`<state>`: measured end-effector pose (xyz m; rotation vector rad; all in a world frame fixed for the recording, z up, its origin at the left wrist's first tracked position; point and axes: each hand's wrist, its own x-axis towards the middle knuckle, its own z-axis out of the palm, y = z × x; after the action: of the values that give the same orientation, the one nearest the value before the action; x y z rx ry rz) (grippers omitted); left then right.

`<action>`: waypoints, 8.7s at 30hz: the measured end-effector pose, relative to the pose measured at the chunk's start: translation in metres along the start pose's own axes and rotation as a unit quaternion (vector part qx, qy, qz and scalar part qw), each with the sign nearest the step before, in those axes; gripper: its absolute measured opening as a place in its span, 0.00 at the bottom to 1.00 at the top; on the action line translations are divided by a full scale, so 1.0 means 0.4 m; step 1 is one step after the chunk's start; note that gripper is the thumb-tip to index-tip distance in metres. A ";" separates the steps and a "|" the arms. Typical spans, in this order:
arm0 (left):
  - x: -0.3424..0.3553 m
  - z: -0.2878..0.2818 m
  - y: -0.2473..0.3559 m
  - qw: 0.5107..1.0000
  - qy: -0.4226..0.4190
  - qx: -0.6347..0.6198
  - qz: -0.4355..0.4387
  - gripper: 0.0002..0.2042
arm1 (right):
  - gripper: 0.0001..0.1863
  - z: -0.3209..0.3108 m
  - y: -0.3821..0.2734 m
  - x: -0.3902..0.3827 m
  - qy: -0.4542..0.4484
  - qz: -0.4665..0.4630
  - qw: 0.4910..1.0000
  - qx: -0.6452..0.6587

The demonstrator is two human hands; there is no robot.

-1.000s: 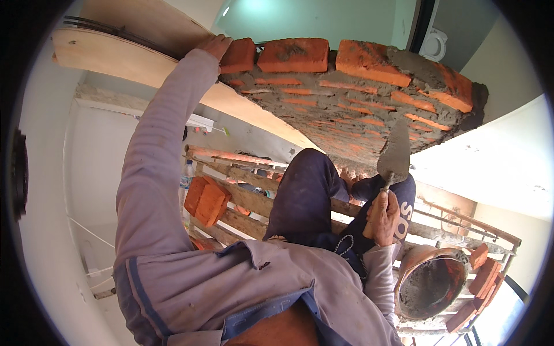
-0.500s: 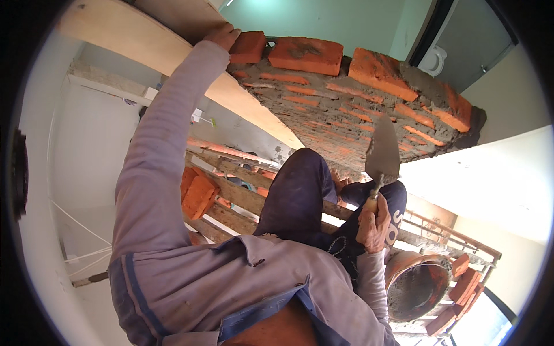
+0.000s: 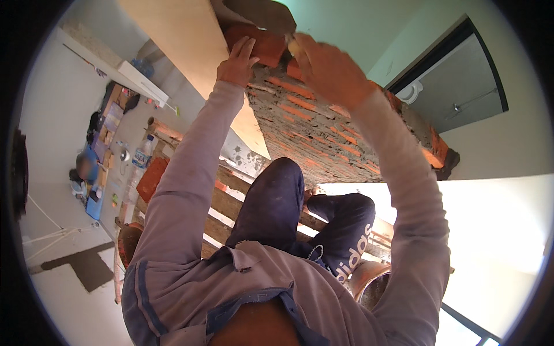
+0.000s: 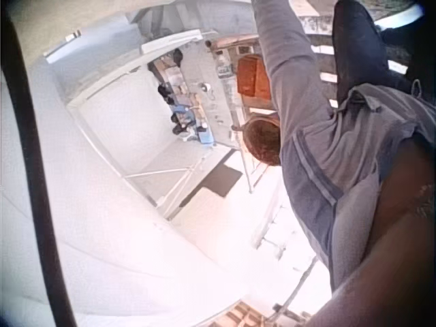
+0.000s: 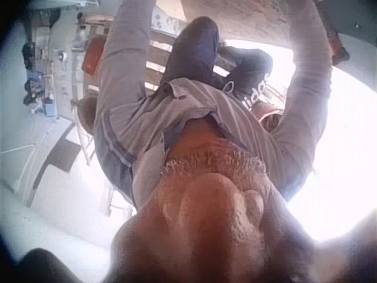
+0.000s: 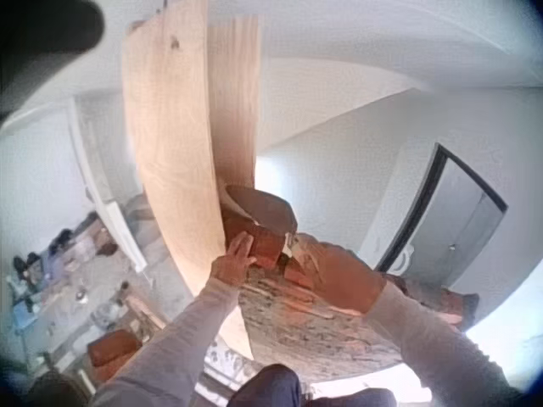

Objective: The person lays bricks on top of a wall using mortar and a trowel, spreading the mortar and positioning the bricks by hand.

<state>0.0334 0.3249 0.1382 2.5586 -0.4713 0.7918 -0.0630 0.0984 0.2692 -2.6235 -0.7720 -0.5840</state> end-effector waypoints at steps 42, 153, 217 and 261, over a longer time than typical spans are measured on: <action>-0.095 -0.005 -0.046 0.996 0.060 -0.059 0.006 0.23 | 0.19 0.089 -0.043 0.275 -0.262 0.137 0.955 0.036; 0.036 -0.151 0.014 0.969 -0.210 0.063 0.115 0.34 | 0.14 0.531 -0.091 -0.320 0.002 0.220 0.947 0.236; -0.821 -0.095 0.980 0.480 -0.718 -0.502 0.047 0.31 | 0.07 -0.550 -0.495 -1.406 -0.473 0.620 0.622 -0.065; -0.880 -0.019 -0.012 0.979 -0.139 -0.072 -0.129 0.23 | 0.25 -0.409 0.106 -0.569 -0.045 0.225 0.973 -0.037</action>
<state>-0.2428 0.4004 -0.0667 2.5332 -0.2592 0.2985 -0.2603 -0.1036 0.2928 -2.7764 -0.1605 -0.3683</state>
